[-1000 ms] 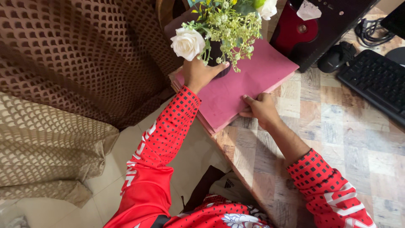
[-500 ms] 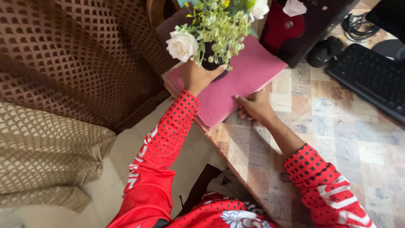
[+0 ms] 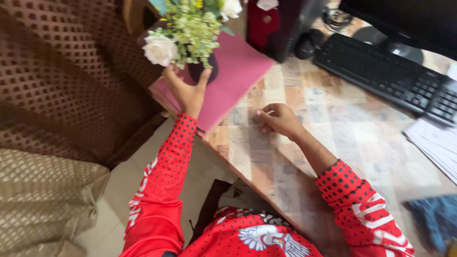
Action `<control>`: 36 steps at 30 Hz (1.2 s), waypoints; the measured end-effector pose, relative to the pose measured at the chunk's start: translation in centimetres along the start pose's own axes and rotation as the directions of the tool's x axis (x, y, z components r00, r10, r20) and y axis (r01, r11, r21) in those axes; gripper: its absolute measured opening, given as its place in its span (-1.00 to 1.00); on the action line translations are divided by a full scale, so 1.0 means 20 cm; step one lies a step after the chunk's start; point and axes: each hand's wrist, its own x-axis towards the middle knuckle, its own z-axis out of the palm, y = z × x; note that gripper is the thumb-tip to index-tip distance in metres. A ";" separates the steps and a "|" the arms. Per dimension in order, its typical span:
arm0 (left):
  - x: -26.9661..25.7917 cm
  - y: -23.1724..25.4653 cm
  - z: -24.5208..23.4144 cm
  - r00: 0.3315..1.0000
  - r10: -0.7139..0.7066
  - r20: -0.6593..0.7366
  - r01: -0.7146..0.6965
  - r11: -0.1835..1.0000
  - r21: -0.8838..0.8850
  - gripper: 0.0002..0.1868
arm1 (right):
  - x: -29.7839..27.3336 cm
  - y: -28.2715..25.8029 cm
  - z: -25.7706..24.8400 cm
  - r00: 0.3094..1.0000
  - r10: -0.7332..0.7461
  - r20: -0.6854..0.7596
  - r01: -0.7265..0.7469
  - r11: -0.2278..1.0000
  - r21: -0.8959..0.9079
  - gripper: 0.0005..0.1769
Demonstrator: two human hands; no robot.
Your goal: The person organizes a stack of papers and places them into a pink folder. Then, the person wipes the exterior of a black computer tower with a blue cloth, cleaning the front, sides, top, and back surfaces before returning it to its position on the desk.
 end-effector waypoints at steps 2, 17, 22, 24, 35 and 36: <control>-0.09 0.10 0.01 1.000 -0.022 0.002 0.022 0.999 -0.032 -0.25 | -0.05 0.09 -0.08 0.998 -0.017 -0.054 0.019 0.999 0.039 -0.59; -0.14 0.86 0.62 0.862 0.214 0.459 -0.031 0.927 -0.374 -0.36 | -0.25 0.66 -0.60 0.948 0.054 -0.313 0.103 0.880 0.464 -0.75; 0.11 0.97 0.96 0.927 0.373 0.035 -0.354 0.902 -0.246 -0.22 | -0.23 0.73 -0.63 0.949 0.016 -0.314 0.162 0.830 0.533 -0.77; 0.22 0.97 1.10 0.943 0.331 0.008 -0.328 0.937 -0.116 -0.21 | -0.24 0.73 -0.62 0.955 -0.017 -0.295 0.161 0.867 0.471 -0.78; 0.50 0.77 1.29 0.751 0.660 -0.019 -0.654 0.748 0.113 -0.47 | -0.29 0.69 -0.56 0.948 -0.047 -0.315 0.184 0.889 0.419 -0.77; 0.51 0.75 1.28 0.738 0.675 0.002 -0.671 0.734 0.106 -0.50 | -0.29 0.68 -0.54 0.942 -0.058 -0.330 0.195 0.895 0.401 -0.76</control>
